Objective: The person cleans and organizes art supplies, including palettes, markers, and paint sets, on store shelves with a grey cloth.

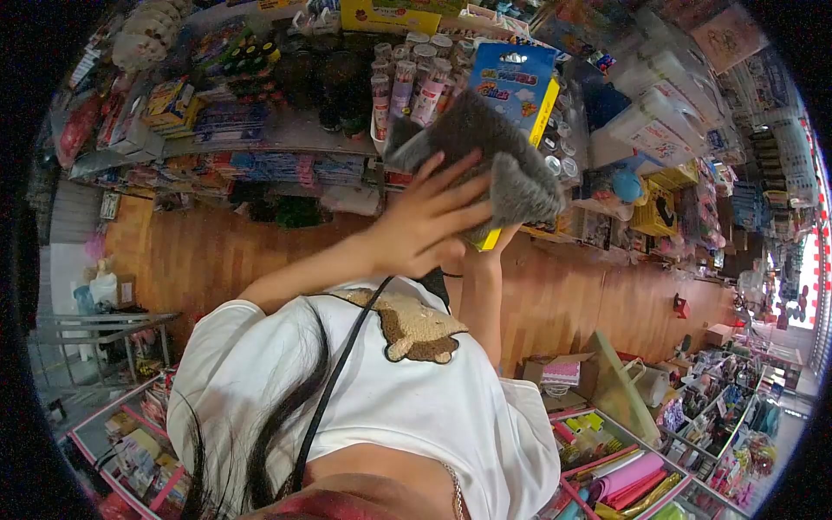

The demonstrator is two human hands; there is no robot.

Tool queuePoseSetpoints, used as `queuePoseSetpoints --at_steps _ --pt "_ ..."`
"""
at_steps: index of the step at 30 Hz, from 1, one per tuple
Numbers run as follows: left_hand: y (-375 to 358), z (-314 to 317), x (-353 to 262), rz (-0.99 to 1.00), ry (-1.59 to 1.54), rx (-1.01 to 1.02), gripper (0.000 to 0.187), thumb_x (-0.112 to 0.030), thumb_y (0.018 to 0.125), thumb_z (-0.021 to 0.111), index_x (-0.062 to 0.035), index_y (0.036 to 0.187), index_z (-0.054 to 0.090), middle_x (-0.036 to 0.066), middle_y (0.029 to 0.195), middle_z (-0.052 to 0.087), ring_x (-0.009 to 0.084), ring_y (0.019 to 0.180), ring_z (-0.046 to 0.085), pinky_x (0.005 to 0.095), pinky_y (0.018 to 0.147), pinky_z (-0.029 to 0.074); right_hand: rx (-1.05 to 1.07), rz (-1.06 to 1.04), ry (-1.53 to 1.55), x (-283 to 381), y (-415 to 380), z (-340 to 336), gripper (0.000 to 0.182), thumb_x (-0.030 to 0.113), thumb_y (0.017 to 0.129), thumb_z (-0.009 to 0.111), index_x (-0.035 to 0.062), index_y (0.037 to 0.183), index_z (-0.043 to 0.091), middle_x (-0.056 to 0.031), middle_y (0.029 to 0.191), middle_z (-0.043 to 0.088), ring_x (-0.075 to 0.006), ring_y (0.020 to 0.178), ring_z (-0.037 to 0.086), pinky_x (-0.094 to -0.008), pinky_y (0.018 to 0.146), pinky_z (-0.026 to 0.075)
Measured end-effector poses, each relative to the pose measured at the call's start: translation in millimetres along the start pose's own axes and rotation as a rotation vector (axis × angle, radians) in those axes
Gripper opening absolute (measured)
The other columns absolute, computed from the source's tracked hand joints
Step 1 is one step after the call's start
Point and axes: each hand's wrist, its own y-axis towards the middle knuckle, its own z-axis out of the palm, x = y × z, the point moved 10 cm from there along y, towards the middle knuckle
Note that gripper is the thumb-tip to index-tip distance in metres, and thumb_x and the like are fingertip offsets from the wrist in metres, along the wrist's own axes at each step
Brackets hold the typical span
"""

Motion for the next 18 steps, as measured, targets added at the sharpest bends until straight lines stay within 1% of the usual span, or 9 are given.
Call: queuePoseSetpoints --at_steps 3,5,8,9,10,13,14,15,18 --pt "-4.1 0.0 -1.8 0.018 -0.002 0.012 0.048 -0.036 0.087 0.042 -0.0209 0.132 0.040 0.007 0.144 0.025 0.0324 0.133 0.019 0.0544 0.104 0.012 0.228 -0.053 -0.183 2.9 0.4 -14.6 0.082 0.072 0.076 0.033 0.0203 0.139 0.025 -0.0085 0.139 0.031 -0.0272 0.128 0.030 -0.0472 0.101 0.030" --pt "15.3 -19.3 9.7 0.039 -0.085 -0.004 0.047 -0.034 0.087 0.043 -0.0214 0.132 0.040 0.007 0.144 0.025 0.0328 0.133 0.019 0.0541 0.104 0.012 0.446 0.052 -0.079 -21.2 -12.0 19.5 0.081 0.069 0.076 0.037 0.0175 0.138 0.027 -0.0101 0.137 0.033 -0.0285 0.125 0.034 -0.0469 0.100 0.032" --pt "52.1 -74.7 30.3 0.021 0.156 -0.216 0.049 -0.029 0.086 0.043 -0.0215 0.134 0.038 0.010 0.146 0.020 0.0340 0.134 0.015 0.0483 0.107 0.007 0.369 0.147 -0.791 -36.6 -22.3 9.4 0.081 0.065 0.077 0.041 0.0127 0.138 0.027 -0.0139 0.136 0.035 -0.0323 0.120 0.039 -0.0486 0.098 0.033" --pt "59.2 -90.8 35.5 0.062 0.167 -0.284 0.050 -0.027 0.085 0.044 -0.0221 0.135 0.037 0.010 0.146 0.018 0.0340 0.134 0.014 0.0480 0.107 0.007 0.428 0.169 -0.727 -36.8 -19.3 4.6 0.079 0.064 0.077 0.041 0.0122 0.137 0.029 -0.0146 0.134 0.036 -0.0325 0.119 0.041 -0.0486 0.097 0.035" --pt "67.7 -98.8 42.2 -0.027 0.217 -0.207 0.060 -0.033 0.084 0.058 -0.0215 0.137 0.032 0.006 0.149 0.002 0.0282 0.136 0.005 0.0528 0.107 0.008 0.485 0.195 -0.661 -36.9 -16.6 -0.5 0.078 0.063 0.078 0.040 0.0117 0.136 0.030 -0.0154 0.133 0.038 -0.0326 0.117 0.042 -0.0485 0.096 0.036" --pt "56.8 -71.7 34.2 0.021 0.120 -0.276 0.053 -0.024 0.085 0.044 -0.0241 0.137 0.033 0.010 0.147 0.016 0.0343 0.134 0.013 0.0493 0.107 0.007 0.464 0.093 -0.440 -14.2 -4.2 -10.6 0.073 0.060 0.080 0.037 0.0116 0.133 0.034 -0.0144 0.130 0.041 -0.0312 0.115 0.044 -0.0474 0.095 0.037" --pt "51.2 -53.6 32.2 -0.038 0.055 -0.213 0.055 -0.023 0.084 0.043 -0.0246 0.138 0.030 0.011 0.147 0.014 0.0338 0.135 0.012 0.0494 0.107 0.006 0.433 0.041 -0.363 -9.5 -1.8 -2.4 0.072 0.060 0.080 0.036 0.0117 0.133 0.035 -0.0136 0.130 0.041 -0.0304 0.116 0.044 -0.0464 0.096 0.037" --pt "40.8 -36.0 30.0 -0.072 -0.011 -0.170 0.053 -0.032 0.086 0.043 -0.0270 0.137 0.030 0.011 0.147 0.014 0.0344 0.134 0.013 0.0568 0.104 0.010 0.401 -0.014 -0.296 -5.0 3.0 4.4 0.072 0.060 0.080 0.035 0.0117 0.133 0.035 -0.0128 0.130 0.042 -0.0295 0.116 0.044 -0.0455 0.096 0.037" --pt "2.4 11.4 5.8 -0.083 -0.147 -0.068 0.054 -0.036 0.087 0.042 -0.0239 0.138 0.029 0.012 0.147 0.012 0.0367 0.135 0.007 0.0596 0.103 0.007 0.227 -0.248 -0.448 36.4 5.8 -21.4 0.073 0.060 0.079 0.037 0.0107 0.134 0.033 -0.0131 0.134 0.039 -0.0292 0.123 0.037 -0.0446 0.101 0.030"
